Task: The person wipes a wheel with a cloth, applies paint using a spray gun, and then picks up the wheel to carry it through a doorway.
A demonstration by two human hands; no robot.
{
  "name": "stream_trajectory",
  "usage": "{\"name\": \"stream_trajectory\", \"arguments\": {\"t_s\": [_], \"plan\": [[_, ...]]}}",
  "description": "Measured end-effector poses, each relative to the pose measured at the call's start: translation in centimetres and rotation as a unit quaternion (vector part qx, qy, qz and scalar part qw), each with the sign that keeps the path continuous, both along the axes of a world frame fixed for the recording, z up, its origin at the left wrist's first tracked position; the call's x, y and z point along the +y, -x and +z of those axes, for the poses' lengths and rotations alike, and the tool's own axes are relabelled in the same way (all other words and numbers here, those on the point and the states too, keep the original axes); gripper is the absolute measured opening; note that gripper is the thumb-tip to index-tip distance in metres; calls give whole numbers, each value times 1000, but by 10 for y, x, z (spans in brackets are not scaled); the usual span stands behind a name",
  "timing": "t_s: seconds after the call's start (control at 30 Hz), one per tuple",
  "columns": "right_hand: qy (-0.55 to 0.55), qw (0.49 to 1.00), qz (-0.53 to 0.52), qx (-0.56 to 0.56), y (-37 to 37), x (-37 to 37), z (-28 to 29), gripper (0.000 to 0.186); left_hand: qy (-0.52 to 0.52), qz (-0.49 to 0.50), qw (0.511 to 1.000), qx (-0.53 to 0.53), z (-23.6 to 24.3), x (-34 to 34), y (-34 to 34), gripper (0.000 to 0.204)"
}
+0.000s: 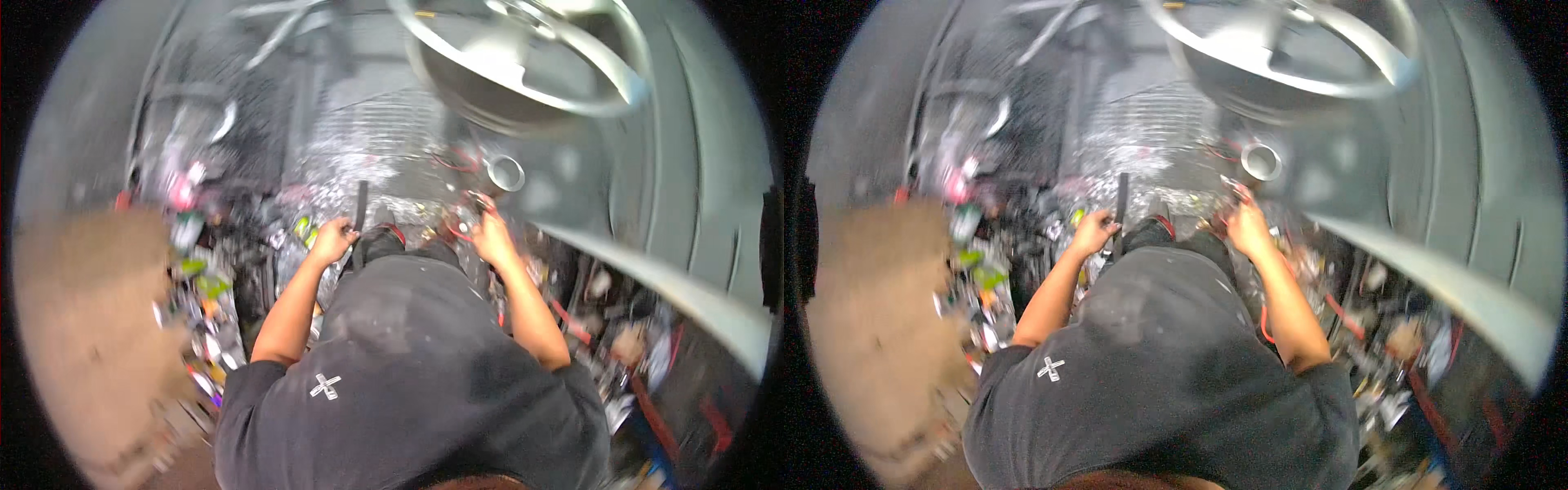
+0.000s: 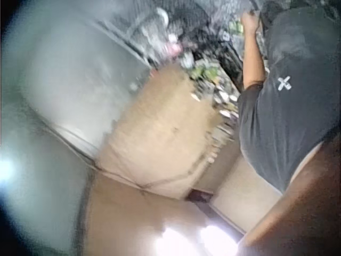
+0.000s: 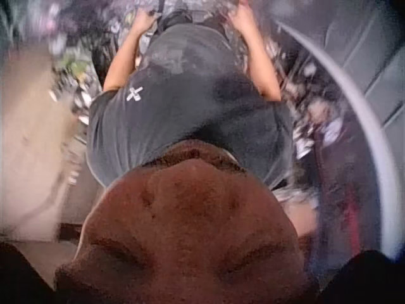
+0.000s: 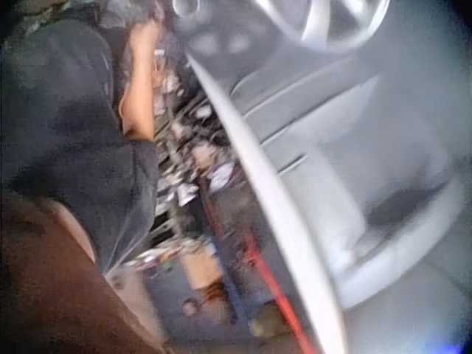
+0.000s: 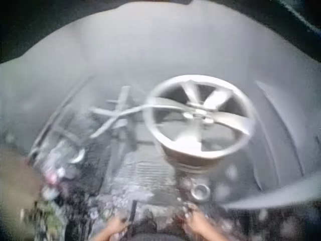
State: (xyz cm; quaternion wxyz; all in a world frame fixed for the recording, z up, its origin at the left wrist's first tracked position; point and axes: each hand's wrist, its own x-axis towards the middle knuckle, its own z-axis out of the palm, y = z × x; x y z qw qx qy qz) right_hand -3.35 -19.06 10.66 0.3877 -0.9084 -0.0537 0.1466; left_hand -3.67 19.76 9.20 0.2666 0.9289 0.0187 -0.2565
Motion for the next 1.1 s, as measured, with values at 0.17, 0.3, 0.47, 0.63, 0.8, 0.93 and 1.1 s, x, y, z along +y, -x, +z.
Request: {"name": "stream_trajectory", "arguments": {"t_s": [0.17, 0.3, 0.47, 0.63, 0.8, 0.93, 1.1], "plan": [[-5, 989, 143, -28, -12, 19, -11, 60, -59, 201, 974, -91, -22, 86, 115, 31], [15, 978, 206, -24, -8, 62, -14, 60, -75, 345, 935, -26, -64, 154, 220, 31], [98, 956, 278, -5, 14, 145, -18, 57, -136, 419, 891, 109, -100, 172, 388, 29], [81, 926, 367, 35, 70, 263, -13, 63, -101, 521, 823, 205, -132, 167, 515, 36], [65, 864, 493, 78, 138, 363, -11, 64, -51, 618, 772, 137, -128, 188, 595, 54], [112, 780, 610, 83, 157, 410, -37, 66, 53, 753, 648, 103, -120, 190, 633, 69], [198, 691, 687, 107, 165, 492, 6, 70, 99, 762, 626, 130, -159, 160, 668, 68]]}}
